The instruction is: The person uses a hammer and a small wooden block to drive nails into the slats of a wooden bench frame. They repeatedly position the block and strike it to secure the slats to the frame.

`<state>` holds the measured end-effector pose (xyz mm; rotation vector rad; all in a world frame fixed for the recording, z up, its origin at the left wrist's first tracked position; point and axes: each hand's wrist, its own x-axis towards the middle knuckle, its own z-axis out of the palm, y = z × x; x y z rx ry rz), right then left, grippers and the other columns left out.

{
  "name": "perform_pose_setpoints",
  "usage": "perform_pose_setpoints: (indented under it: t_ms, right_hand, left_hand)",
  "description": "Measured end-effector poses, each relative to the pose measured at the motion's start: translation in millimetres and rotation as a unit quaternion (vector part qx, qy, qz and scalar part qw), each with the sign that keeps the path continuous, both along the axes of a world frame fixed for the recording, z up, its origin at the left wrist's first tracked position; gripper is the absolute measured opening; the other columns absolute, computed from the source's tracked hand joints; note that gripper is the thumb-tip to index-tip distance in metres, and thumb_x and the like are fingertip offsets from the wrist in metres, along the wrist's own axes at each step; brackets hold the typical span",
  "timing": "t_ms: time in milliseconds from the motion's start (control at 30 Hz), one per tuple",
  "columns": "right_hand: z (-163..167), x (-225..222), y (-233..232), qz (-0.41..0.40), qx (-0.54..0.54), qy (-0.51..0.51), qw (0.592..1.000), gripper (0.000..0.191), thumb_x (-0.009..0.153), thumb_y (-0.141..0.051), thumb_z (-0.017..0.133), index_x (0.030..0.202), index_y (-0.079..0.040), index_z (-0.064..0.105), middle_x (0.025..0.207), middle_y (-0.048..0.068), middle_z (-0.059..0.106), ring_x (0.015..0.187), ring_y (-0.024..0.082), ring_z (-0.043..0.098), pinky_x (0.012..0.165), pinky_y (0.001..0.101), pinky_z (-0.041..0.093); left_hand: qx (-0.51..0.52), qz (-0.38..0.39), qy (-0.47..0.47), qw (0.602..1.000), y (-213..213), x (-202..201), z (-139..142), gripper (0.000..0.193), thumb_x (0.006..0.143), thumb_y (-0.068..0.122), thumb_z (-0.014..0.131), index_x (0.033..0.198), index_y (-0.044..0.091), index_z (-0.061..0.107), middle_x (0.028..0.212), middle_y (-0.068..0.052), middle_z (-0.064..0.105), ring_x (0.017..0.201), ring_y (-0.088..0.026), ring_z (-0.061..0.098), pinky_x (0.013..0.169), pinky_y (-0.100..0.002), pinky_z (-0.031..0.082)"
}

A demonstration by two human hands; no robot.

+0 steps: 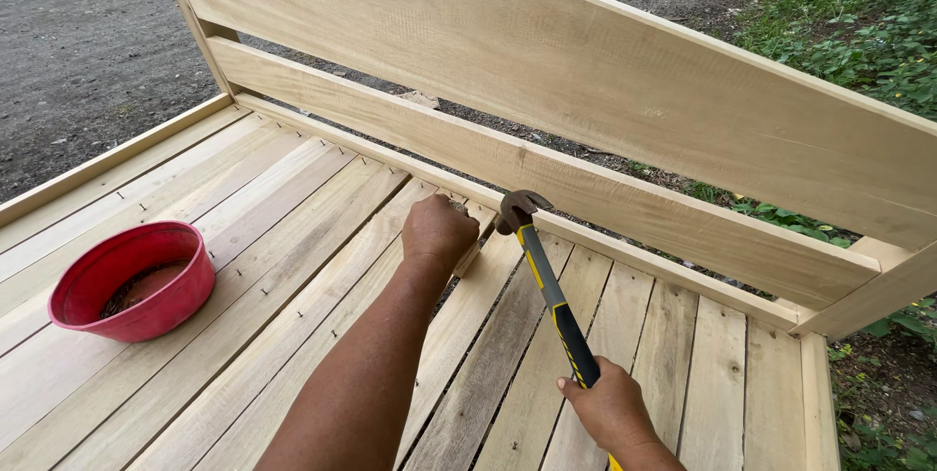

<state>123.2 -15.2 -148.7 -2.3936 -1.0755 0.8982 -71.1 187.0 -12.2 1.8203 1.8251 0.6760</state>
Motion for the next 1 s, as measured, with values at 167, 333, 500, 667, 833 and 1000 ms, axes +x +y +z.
perform_pose_setpoints:
  t_ms: [167,333,500,667,833,1000]
  right_hand:
    - [5.9,-5.5,10.1,0.005,-0.063,0.023,0.998,0.036,0.086,-0.025,0.081,0.112,-0.005,0.068,0.077,0.011,0.066,0.064,0.026,0.065,0.067,0.0438,0.057]
    - [0.7,7.6,14.0,-0.003,-0.075,0.017,0.997,0.039,0.088,-0.025,0.079,0.118,-0.003,0.066,0.092,0.016,0.07,0.087,0.035,0.071,0.083,0.0477,0.059]
    - [-11.4,17.7,8.1,0.047,-0.131,-0.06,0.989,0.036,0.089,-0.026,0.078,0.118,-0.006,0.067,0.092,0.01,0.076,0.083,0.022,0.076,0.082,0.0372,0.06]
    - [-6.6,20.8,2.8,-0.021,-0.137,0.045,0.989,0.041,0.09,-0.027,0.08,0.121,-0.006,0.064,0.084,0.012,0.068,0.076,0.027,0.068,0.077,0.0463,0.061]
    - [-7.7,32.8,3.3,-0.003,-0.07,0.023,0.997,0.043,0.087,-0.033,0.082,0.115,-0.003,0.069,0.073,0.014,0.065,0.057,0.025,0.061,0.064,0.0444,0.054]
    - [-26.0,41.0,13.3,0.044,0.057,-0.055,0.996,0.044,0.08,-0.033,0.088,0.108,-0.003,0.073,0.074,0.012,0.071,0.045,0.014,0.06,0.055,0.0332,0.053]
  left_hand:
    - [-0.021,0.007,-0.007,1.0,-0.6,-13.4,-4.7,0.034,0.079,0.025,0.077,0.106,0.004,0.075,0.097,-0.019,0.076,0.089,-0.029,0.076,0.085,-0.04,0.061]
    - [-0.018,0.006,-0.01,1.0,-2.6,-13.5,-3.3,0.034,0.08,0.024,0.077,0.106,0.004,0.076,0.098,-0.02,0.076,0.091,-0.03,0.075,0.087,-0.04,0.06]
    - [0.002,-0.003,0.0,1.0,-1.5,1.4,0.7,0.028,0.081,0.015,0.07,0.106,0.003,0.076,0.099,-0.02,0.076,0.092,-0.031,0.075,0.086,-0.041,0.06]
    - [-0.02,-0.013,0.002,1.0,1.9,6.0,9.1,0.026,0.083,0.014,0.068,0.106,0.004,0.076,0.1,-0.019,0.076,0.091,-0.03,0.076,0.086,-0.04,0.06]
    - [0.003,-0.017,-0.002,1.0,-4.3,13.7,12.9,0.027,0.08,0.02,0.075,0.103,0.007,0.076,0.098,-0.017,0.076,0.091,-0.03,0.075,0.083,-0.04,0.059]
    - [-0.014,-0.017,0.006,1.0,-1.3,19.2,17.0,0.023,0.079,0.018,0.075,0.099,0.005,0.079,0.097,-0.016,0.077,0.089,-0.029,0.076,0.08,-0.039,0.061]
